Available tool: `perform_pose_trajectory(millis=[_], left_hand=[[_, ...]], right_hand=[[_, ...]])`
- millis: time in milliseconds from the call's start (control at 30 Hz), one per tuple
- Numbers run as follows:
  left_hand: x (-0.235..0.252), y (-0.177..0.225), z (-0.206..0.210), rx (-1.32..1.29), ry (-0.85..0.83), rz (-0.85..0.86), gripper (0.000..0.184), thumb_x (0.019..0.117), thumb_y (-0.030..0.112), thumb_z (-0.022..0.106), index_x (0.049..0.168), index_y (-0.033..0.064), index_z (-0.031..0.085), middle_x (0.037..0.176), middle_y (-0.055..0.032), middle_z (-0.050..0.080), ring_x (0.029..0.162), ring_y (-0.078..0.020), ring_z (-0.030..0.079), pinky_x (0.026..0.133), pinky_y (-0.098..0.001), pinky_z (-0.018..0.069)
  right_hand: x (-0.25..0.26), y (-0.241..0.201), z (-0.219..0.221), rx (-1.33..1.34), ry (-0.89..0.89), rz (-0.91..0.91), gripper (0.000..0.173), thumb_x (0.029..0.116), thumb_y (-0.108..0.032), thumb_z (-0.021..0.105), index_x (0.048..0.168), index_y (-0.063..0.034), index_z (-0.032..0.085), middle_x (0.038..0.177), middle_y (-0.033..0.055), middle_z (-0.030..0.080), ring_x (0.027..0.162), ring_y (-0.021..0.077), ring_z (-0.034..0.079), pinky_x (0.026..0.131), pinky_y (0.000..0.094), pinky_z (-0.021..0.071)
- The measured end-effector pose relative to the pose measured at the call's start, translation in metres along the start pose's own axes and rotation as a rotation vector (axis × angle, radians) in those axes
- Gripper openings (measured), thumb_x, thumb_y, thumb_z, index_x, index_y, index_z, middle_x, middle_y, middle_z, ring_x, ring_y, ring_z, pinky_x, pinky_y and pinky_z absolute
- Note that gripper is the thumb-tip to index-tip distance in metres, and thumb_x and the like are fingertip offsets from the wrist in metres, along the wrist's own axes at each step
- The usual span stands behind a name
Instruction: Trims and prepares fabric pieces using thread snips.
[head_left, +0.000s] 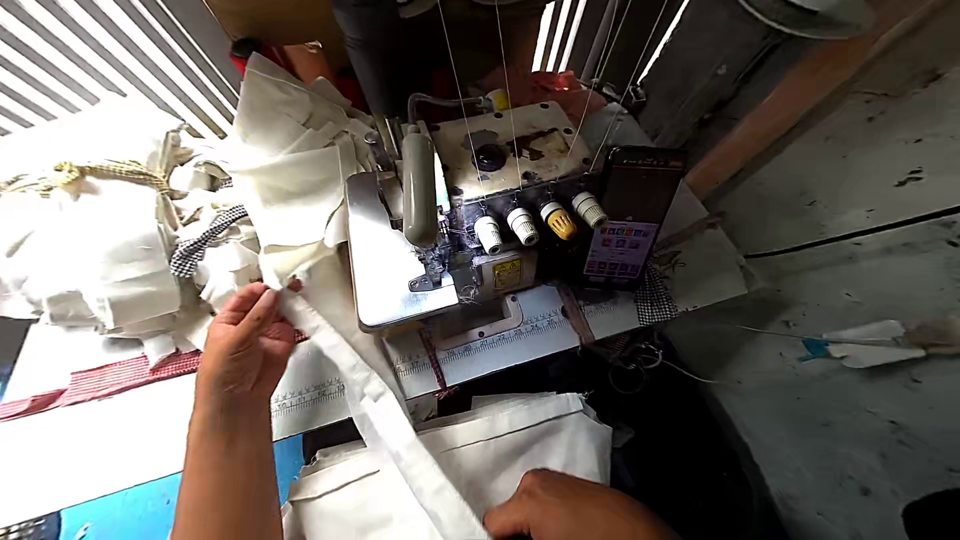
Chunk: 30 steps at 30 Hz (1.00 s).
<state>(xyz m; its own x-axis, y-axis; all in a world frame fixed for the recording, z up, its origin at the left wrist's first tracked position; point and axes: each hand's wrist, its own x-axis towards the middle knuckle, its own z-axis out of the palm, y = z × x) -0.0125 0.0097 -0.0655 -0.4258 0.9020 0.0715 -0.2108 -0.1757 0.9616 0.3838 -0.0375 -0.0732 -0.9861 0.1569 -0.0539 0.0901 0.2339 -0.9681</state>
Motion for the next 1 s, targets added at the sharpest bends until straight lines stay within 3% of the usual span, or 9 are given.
perform_pose_trajectory(millis=[100,200,267,367,567,667,767,900,1000], left_hand=[[-0.005,0.027,-0.014,0.148,-0.078,0.206,0.014,0.0957,0.014,0.071,0.105,0.0242,0.070,0.102,0.0091,0.073,0.096,-0.0068,0.070,0.089,-0.0289,0.0597],[-0.015,0.054,-0.004,0.381,-0.165,0.282,0.033,0.0875,0.013,0.079,0.115,0.0265,0.067,0.104,0.0128,0.072,0.089,-0.0036,0.071,0.079,-0.0239,0.0623],[-0.036,0.061,0.023,0.614,-0.170,0.200,0.033,0.0845,0.017,0.081,0.114,0.0227,0.069,0.104,0.0104,0.073,0.082,-0.0034,0.072,0.072,-0.0239,0.0634],[-0.070,0.045,0.049,0.733,-0.139,-0.057,0.027,0.0858,0.013,0.079,0.111,0.0078,0.072,0.099,-0.0017,0.077,0.078,-0.0114,0.074,0.072,-0.0301,0.0640],[-0.110,0.012,0.035,0.712,-0.042,-0.141,0.018,0.0834,0.010,0.076,0.098,0.0090,0.067,0.083,0.0025,0.074,0.070,-0.0058,0.071,0.064,-0.0217,0.0609],[-0.117,0.011,0.027,0.737,-0.217,-0.158,0.009,0.0873,0.012,0.070,0.096,0.0108,0.073,0.085,0.0026,0.075,0.073,-0.0056,0.071,0.067,-0.0217,0.0602],[-0.116,0.021,0.036,0.657,-0.402,-0.074,0.015,0.0928,0.016,0.070,0.104,0.0117,0.079,0.094,0.0023,0.078,0.079,-0.0058,0.073,0.073,-0.0214,0.0622],[-0.114,0.028,0.057,0.511,-0.425,-0.010,0.023,0.0883,0.016,0.077,0.111,0.0098,0.076,0.096,0.0010,0.077,0.077,-0.0074,0.073,0.072,-0.0219,0.0629],[-0.116,0.029,0.070,0.510,-0.322,0.008,0.025,0.0856,0.013,0.079,0.110,0.0090,0.077,0.092,0.0001,0.077,0.074,-0.0082,0.073,0.070,-0.0219,0.0628]], right_hand=[[-0.006,0.008,-0.008,-0.276,0.073,0.343,0.013,0.0964,-0.019,0.064,0.098,-0.0072,0.069,0.074,0.0129,0.067,0.073,0.0331,0.069,0.064,0.0586,0.0527],[-0.007,0.010,-0.017,-0.463,0.321,0.544,0.018,0.0962,-0.026,0.067,0.106,-0.0128,0.074,0.083,0.0109,0.073,0.080,0.0321,0.073,0.070,0.0598,0.0573],[-0.002,0.008,-0.028,-0.523,0.462,0.592,0.023,0.0949,-0.025,0.068,0.113,-0.0123,0.073,0.097,0.0097,0.074,0.089,0.0297,0.073,0.076,0.0560,0.0586],[0.009,-0.001,-0.039,-0.462,0.487,0.495,0.038,0.0930,-0.013,0.067,0.131,-0.0115,0.066,0.113,0.0105,0.069,0.103,0.0261,0.068,0.089,0.0450,0.0576],[0.029,-0.001,-0.034,-0.423,0.492,0.228,0.035,0.0993,-0.010,0.059,0.134,-0.0115,0.064,0.101,0.0098,0.066,0.088,0.0214,0.067,0.079,0.0365,0.0587],[0.033,0.008,-0.036,-0.388,0.597,0.242,0.036,0.1019,-0.014,0.056,0.138,-0.0152,0.062,0.108,0.0089,0.068,0.093,0.0191,0.068,0.083,0.0364,0.0589],[0.042,0.010,-0.033,-0.309,0.701,0.280,0.039,0.1021,-0.017,0.056,0.141,-0.0149,0.061,0.107,0.0089,0.066,0.086,0.0142,0.065,0.078,0.0289,0.0570],[0.057,-0.001,-0.023,-0.255,0.832,0.203,0.036,0.0968,-0.013,0.064,0.131,-0.0028,0.063,0.109,0.0102,0.068,0.087,0.0081,0.066,0.080,0.0194,0.0557],[0.064,-0.007,-0.024,-0.405,0.895,0.101,0.025,0.0982,-0.014,0.063,0.119,-0.0028,0.069,0.100,0.0069,0.068,0.088,0.0091,0.066,0.081,0.0203,0.0565]])
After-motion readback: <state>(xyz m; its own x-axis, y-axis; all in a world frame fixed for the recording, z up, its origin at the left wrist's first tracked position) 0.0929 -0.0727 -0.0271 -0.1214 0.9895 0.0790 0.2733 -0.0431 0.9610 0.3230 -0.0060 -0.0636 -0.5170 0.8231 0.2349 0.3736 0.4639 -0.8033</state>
